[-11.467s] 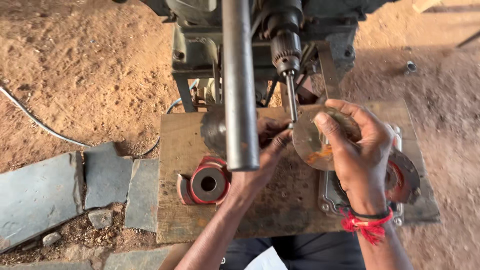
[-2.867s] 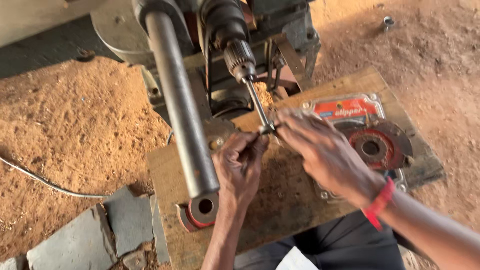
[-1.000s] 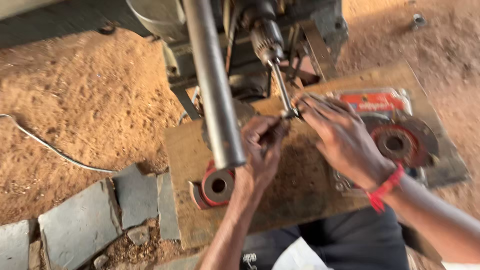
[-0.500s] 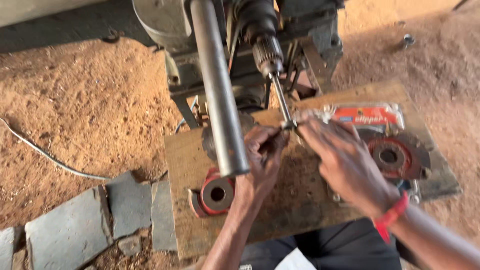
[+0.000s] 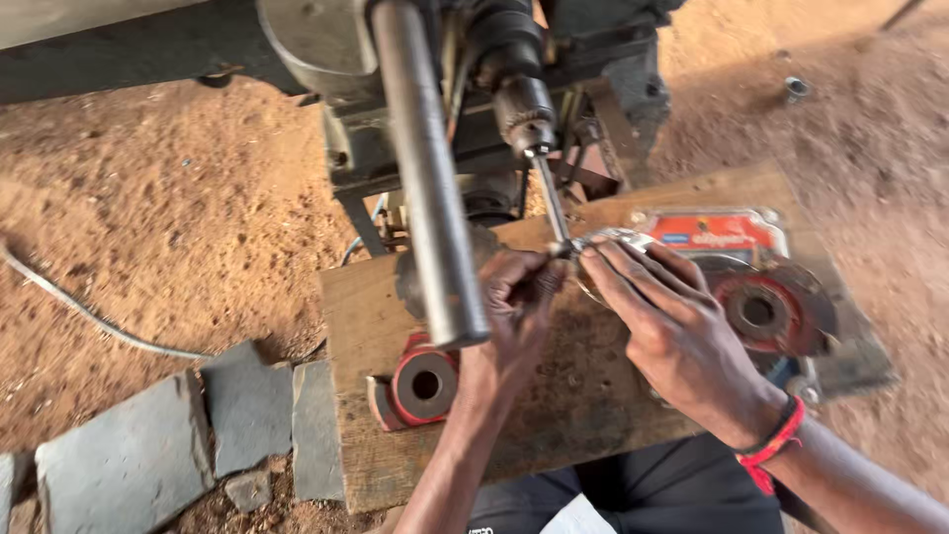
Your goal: The person holds circular blades and uses a small rotating tool mounted in a drill press to clean or deburr the edges of a metal component.
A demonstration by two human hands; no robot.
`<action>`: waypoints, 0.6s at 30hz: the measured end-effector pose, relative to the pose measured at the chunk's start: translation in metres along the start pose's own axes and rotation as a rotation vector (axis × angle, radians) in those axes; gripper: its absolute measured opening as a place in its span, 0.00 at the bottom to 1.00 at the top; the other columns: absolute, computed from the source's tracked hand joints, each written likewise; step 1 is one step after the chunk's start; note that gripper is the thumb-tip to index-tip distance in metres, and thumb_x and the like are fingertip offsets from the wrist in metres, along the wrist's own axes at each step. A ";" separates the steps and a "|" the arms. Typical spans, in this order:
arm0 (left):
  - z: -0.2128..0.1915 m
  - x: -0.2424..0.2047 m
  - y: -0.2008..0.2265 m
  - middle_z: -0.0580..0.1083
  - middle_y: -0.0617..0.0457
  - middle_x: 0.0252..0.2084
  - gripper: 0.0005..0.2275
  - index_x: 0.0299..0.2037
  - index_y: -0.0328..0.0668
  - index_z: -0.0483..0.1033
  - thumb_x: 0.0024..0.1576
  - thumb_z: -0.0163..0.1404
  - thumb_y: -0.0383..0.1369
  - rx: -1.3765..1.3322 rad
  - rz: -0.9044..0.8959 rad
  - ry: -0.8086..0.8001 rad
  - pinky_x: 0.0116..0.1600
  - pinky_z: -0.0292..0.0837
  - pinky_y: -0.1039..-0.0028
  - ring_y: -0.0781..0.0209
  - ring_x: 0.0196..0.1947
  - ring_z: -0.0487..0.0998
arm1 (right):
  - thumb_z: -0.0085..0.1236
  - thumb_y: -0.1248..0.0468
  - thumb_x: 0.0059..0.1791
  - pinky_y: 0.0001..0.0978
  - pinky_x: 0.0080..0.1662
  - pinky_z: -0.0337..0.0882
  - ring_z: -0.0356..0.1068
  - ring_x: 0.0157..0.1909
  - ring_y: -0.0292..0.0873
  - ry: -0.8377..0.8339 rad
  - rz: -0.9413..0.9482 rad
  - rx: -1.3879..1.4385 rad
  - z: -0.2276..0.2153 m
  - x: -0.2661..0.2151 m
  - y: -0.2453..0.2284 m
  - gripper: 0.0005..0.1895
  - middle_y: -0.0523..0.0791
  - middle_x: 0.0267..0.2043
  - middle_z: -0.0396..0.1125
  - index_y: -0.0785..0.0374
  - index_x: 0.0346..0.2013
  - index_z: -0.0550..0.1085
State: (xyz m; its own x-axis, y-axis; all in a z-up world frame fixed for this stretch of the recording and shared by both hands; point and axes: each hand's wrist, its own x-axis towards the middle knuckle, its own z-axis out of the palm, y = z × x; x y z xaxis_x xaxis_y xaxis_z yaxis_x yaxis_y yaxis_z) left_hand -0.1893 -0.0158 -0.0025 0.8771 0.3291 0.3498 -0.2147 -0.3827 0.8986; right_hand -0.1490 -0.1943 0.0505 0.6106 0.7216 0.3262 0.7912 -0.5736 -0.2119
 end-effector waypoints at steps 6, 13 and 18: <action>0.000 -0.005 -0.004 0.78 0.51 0.35 0.05 0.40 0.37 0.80 0.63 0.55 0.31 -0.067 0.077 -0.026 0.32 0.77 0.75 0.67 0.30 0.79 | 0.57 0.79 0.36 0.46 0.67 0.61 0.63 0.67 0.56 -0.017 0.029 0.106 0.007 0.005 0.013 0.35 0.59 0.69 0.61 0.75 0.60 0.67; 0.004 -0.008 -0.006 0.79 0.50 0.35 0.05 0.40 0.38 0.80 0.62 0.56 0.31 -0.065 0.027 -0.020 0.35 0.78 0.73 0.66 0.32 0.80 | 0.56 0.79 0.31 0.49 0.66 0.60 0.60 0.69 0.57 -0.011 0.027 0.034 0.004 0.010 0.008 0.41 0.59 0.68 0.61 0.76 0.61 0.66; 0.002 0.000 -0.002 0.79 0.51 0.34 0.03 0.38 0.37 0.81 0.60 0.58 0.29 0.021 -0.031 -0.007 0.33 0.79 0.76 0.66 0.30 0.79 | 0.53 0.81 0.32 0.49 0.67 0.61 0.63 0.69 0.53 0.004 -0.021 -0.052 -0.003 0.007 -0.006 0.40 0.55 0.66 0.63 0.73 0.61 0.66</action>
